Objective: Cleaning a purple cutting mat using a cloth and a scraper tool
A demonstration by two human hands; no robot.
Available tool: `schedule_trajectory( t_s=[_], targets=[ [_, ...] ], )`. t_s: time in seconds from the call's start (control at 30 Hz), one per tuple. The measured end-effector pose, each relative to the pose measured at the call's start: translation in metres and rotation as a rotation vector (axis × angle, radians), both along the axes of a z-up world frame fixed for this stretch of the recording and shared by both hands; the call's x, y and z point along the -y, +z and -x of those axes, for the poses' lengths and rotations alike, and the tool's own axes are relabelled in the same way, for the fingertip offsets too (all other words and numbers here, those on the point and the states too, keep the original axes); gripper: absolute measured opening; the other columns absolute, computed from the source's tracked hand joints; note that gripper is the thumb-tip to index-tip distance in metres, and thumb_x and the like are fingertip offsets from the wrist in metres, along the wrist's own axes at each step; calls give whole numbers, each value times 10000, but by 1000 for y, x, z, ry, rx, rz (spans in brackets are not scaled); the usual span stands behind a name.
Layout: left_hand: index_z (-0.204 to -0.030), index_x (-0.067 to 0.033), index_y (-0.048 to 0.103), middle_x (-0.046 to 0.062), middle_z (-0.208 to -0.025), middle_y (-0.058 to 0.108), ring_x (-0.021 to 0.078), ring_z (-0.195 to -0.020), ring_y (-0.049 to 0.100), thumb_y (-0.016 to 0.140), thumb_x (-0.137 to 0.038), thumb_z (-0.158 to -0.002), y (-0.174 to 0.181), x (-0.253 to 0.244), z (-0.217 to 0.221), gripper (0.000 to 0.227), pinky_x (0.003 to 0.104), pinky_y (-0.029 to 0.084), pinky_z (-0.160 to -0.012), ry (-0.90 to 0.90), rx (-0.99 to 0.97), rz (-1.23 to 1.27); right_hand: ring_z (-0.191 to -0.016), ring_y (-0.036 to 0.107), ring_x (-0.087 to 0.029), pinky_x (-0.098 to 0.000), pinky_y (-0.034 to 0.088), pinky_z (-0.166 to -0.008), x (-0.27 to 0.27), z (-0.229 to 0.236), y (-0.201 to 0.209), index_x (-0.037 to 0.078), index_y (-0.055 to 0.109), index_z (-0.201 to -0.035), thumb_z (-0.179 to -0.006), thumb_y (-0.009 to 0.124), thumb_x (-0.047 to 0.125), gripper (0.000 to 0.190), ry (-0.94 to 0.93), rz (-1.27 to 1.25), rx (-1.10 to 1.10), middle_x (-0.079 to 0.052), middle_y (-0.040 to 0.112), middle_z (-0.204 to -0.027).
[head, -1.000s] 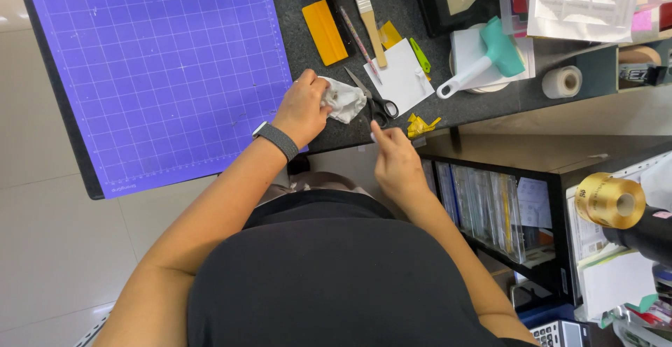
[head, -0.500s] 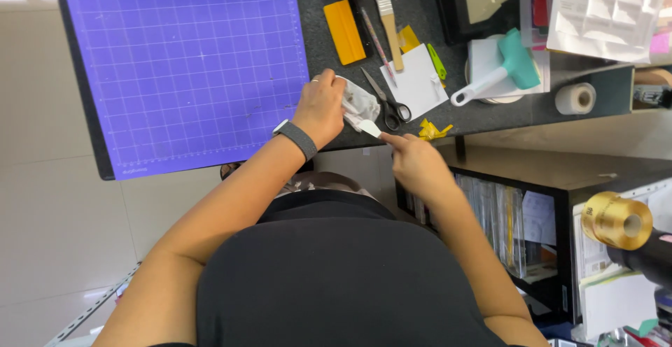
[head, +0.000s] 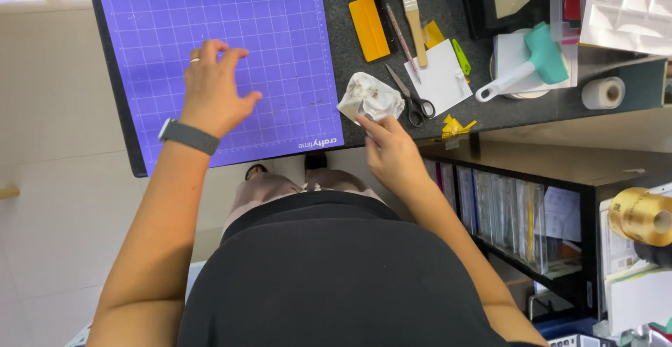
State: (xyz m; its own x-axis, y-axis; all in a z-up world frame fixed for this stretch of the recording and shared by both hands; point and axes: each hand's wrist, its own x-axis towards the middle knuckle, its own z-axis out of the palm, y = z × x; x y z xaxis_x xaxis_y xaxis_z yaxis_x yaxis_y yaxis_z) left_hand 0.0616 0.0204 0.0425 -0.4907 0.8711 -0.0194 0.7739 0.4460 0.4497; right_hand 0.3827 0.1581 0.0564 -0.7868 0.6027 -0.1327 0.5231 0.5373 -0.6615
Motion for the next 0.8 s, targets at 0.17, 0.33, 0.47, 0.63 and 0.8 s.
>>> schedule_trajectory(
  t_s=[0.17,0.33,0.47,0.63,0.8],
  targets=[
    [-1430,-134,587,226,-1505,361,463,-1361,347,921,-325,-683,-13,26,29,841,657,430,-984,12,15,145,-889,612,-355,-491,518,-717,-51,84,-31,132,607,-1345,-957,535,46,404,-65,-338,1,-130,607,-1055],
    [-1523,-196,473,240,-1642,212,480,-1489,194,927,-341,-683,-6,37,46,965,707,319,-1082,23,121,330,-936,583,-366,-482,460,-857,-107,108,-46,110,692,-1118,-933,543,-26,274,-87,-468,12,-100,731,-1042],
    [-1442,-185,564,215,-1554,335,437,-1424,303,965,-396,-608,-12,39,58,949,692,433,-982,-2,41,313,-921,634,-359,-471,487,-814,-96,82,-27,118,734,-967,-911,675,131,83,-147,-451,2,-113,696,-952],
    [-1400,-149,574,238,-1527,335,441,-1404,316,960,-404,-608,0,22,61,917,665,461,-944,-13,-56,287,-1197,555,-321,-473,439,-1036,-67,57,-13,89,684,-1345,-1001,616,236,380,-174,-84,258,-108,574,-1235],
    [-1516,-179,390,227,-1611,175,501,-1475,198,1009,-357,-589,8,6,73,1129,754,415,-1026,-13,76,443,-783,607,-174,-349,482,-760,-69,61,-15,125,656,-1387,-907,737,199,493,-262,15,309,14,627,-845]
  ],
)
